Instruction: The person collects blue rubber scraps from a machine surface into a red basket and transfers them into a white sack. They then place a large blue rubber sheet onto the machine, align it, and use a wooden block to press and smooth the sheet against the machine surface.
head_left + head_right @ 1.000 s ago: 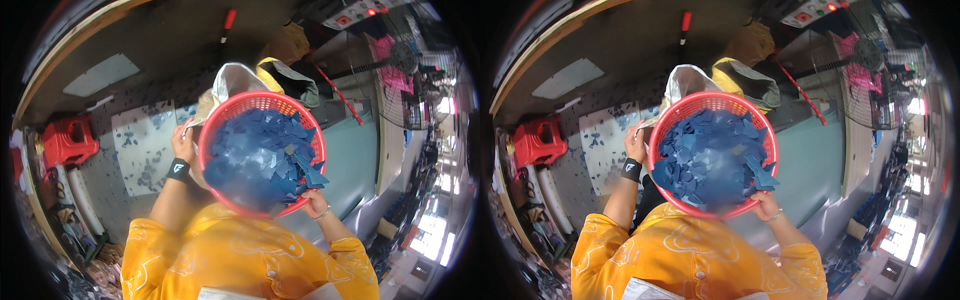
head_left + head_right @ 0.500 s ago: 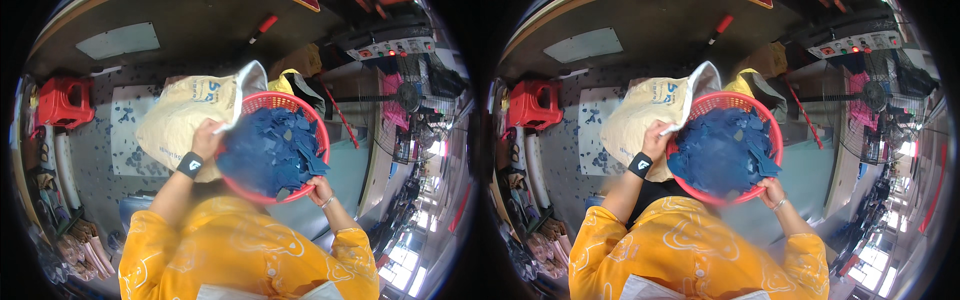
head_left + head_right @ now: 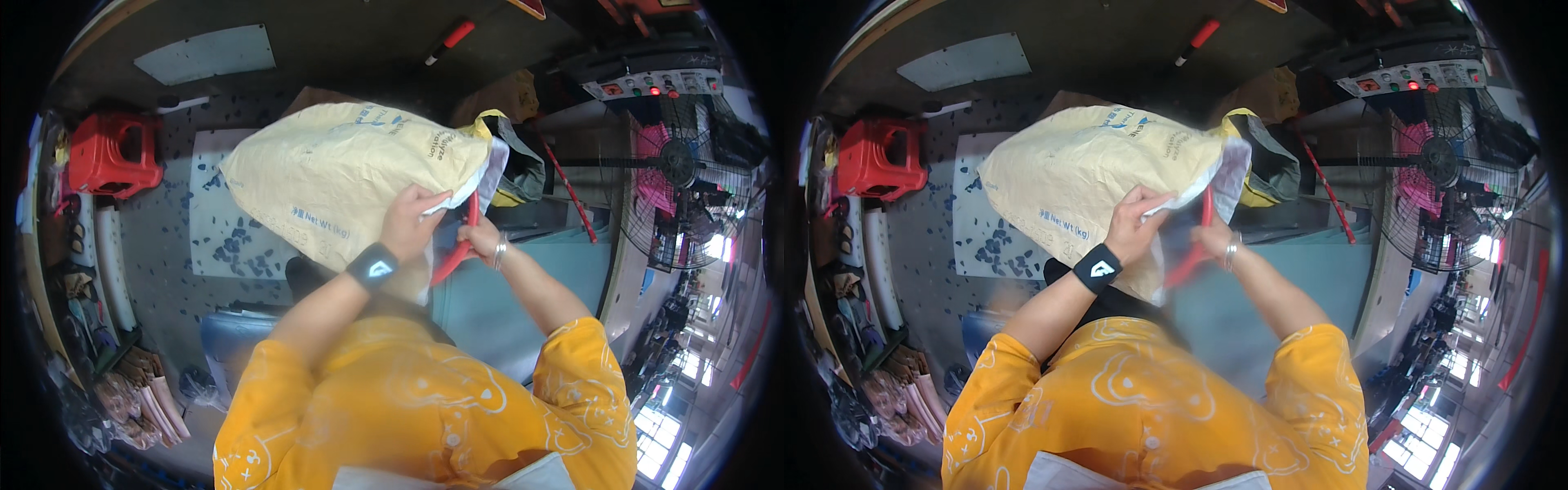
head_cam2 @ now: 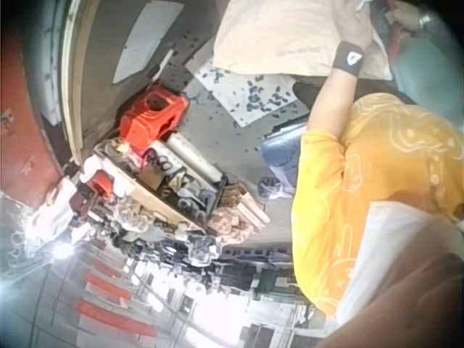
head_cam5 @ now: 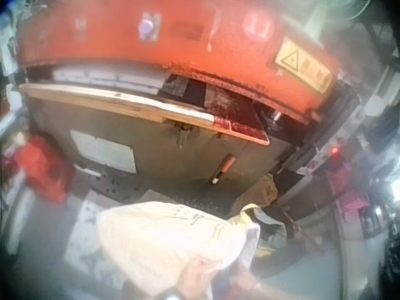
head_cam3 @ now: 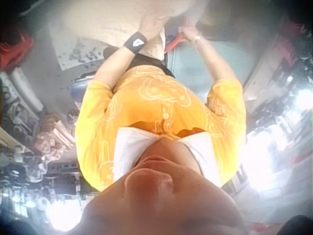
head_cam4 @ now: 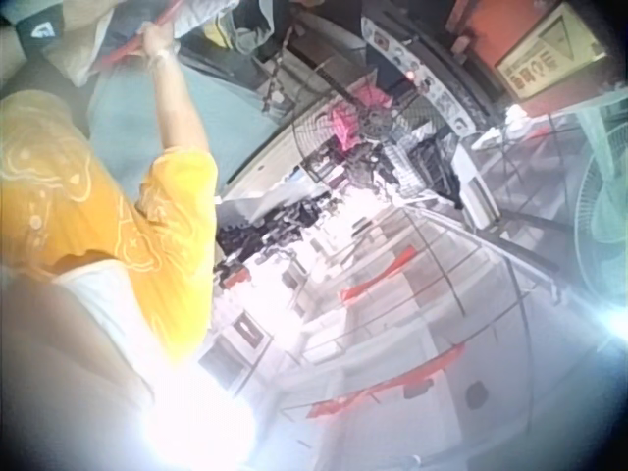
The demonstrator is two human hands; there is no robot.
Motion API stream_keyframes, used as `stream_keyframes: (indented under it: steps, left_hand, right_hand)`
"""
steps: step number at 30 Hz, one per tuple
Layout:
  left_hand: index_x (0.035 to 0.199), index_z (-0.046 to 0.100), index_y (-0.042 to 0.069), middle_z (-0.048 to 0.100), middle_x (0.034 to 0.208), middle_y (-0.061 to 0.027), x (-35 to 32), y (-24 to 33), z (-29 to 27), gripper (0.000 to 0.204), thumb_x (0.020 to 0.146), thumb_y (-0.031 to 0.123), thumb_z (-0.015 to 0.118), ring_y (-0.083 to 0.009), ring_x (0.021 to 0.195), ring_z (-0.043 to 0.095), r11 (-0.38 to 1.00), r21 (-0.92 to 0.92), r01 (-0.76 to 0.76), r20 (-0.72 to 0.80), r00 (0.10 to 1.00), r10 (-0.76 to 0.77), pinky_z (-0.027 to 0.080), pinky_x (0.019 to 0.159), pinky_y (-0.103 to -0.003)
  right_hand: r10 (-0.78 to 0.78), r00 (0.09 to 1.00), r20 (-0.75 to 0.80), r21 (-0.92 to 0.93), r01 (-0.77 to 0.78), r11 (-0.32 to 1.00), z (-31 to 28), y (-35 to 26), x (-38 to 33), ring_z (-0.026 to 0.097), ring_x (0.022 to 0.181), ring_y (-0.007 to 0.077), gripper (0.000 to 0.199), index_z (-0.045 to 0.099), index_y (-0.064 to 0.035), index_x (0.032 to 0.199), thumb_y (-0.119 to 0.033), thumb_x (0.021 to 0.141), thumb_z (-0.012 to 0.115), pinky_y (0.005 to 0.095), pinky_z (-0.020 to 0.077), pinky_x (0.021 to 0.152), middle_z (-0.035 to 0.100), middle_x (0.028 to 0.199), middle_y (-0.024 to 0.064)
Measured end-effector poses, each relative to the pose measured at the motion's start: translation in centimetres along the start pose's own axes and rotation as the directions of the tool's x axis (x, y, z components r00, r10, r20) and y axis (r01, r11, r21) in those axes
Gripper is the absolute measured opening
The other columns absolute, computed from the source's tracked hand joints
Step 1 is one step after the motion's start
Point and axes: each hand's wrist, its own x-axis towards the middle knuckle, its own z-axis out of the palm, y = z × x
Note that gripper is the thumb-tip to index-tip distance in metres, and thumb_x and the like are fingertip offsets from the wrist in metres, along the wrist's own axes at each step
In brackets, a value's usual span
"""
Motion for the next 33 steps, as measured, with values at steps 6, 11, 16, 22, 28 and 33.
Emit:
stream_keyframes:
  steps: [6,11,16,22,28,33]
  left_hand:
    - [0.112,0.067,0.004,0.059,0.092,-0.0093,-2.9,0.5,-7.5,0.031,0.083,-0.001,0.059,-0.0207,0.084,0.058,0.998,0.067,-0.003,-0.157,0.988,0.013,0.046,0.075,-0.028]
    - [0.116,0.066,0.007,0.055,0.088,-0.0062,-4.3,-1.7,-12.0,0.031,0.086,0.003,0.057,-0.0169,0.08,0.053,0.98,0.154,0.124,-0.356,0.932,-0.062,0.043,0.072,-0.025]
    - [0.119,0.065,0.008,0.051,0.084,-0.0021,-5.6,-5.1,-14.8,0.03,0.09,0.005,0.057,-0.0108,0.077,0.049,0.969,0.129,0.212,-0.468,0.874,-0.128,0.04,0.069,-0.022]
    - [0.119,0.064,0.006,0.051,0.084,-0.0024,-7.5,-6.9,-18.2,0.029,0.091,0.004,0.056,-0.0111,0.077,0.048,0.968,0.101,0.23,-0.552,0.822,-0.138,0.04,0.07,-0.023]
    - [0.119,0.064,0.005,0.053,0.087,-0.0037,-9.4,-7.5,-20.5,0.03,0.091,0.005,0.055,-0.0115,0.078,0.05,0.938,0.104,0.33,-0.57,0.793,-0.216,0.042,0.07,-0.024]
    - [0.118,0.065,0.007,0.055,0.089,-0.0079,-11.0,-8.3,-21.1,0.032,0.088,0.002,0.058,-0.0167,0.08,0.053,0.918,0.121,0.377,-0.6,0.765,-0.235,0.044,0.074,-0.027]
  right_hand:
    - [0.123,0.992,-0.043,-0.638,-0.122,0.761,1.4,-5.3,6.1,0.067,0.062,0.0223,0.028,0.063,0.0052,0.09,-0.013,0.069,0.066,0.0352,0.0559,0.055,0.067,0.076,0.0158]
    - [-0.059,0.998,-0.026,-0.924,-0.002,0.382,8.5,-9.4,7.9,0.067,0.091,0.0318,0.044,0.065,0.0096,0.097,-0.028,0.074,0.068,0.0385,0.0528,0.078,0.066,0.095,0.0269]
    - [-0.038,0.995,0.096,-0.995,0.094,-0.041,13.4,-14.0,8.7,0.063,0.102,0.0358,0.051,0.052,0.0128,0.117,-0.022,0.08,0.059,0.0401,0.0513,0.086,0.063,0.108,0.026]
    - [0.008,0.993,0.119,-0.986,0.119,-0.119,17.8,-16.7,10.0,0.062,0.106,0.0315,0.042,0.064,0.0016,0.111,-0.026,0.08,0.059,0.0394,0.0479,0.089,0.064,0.11,0.0207]
    - [0.094,0.97,0.223,-0.969,0.232,-0.086,24.6,-17.7,10.9,0.063,0.101,0.0293,0.028,0.068,0.0011,0.103,-0.017,0.084,0.056,0.0365,0.0497,0.084,0.065,0.109,0.0173]
    - [0.118,0.973,0.198,-0.945,0.222,-0.24,22.9,-17.7,13.3,0.062,0.103,0.0276,0.033,0.069,-0.0082,0.111,-0.017,0.079,0.064,0.0368,0.0485,0.086,0.065,0.113,0.0147]
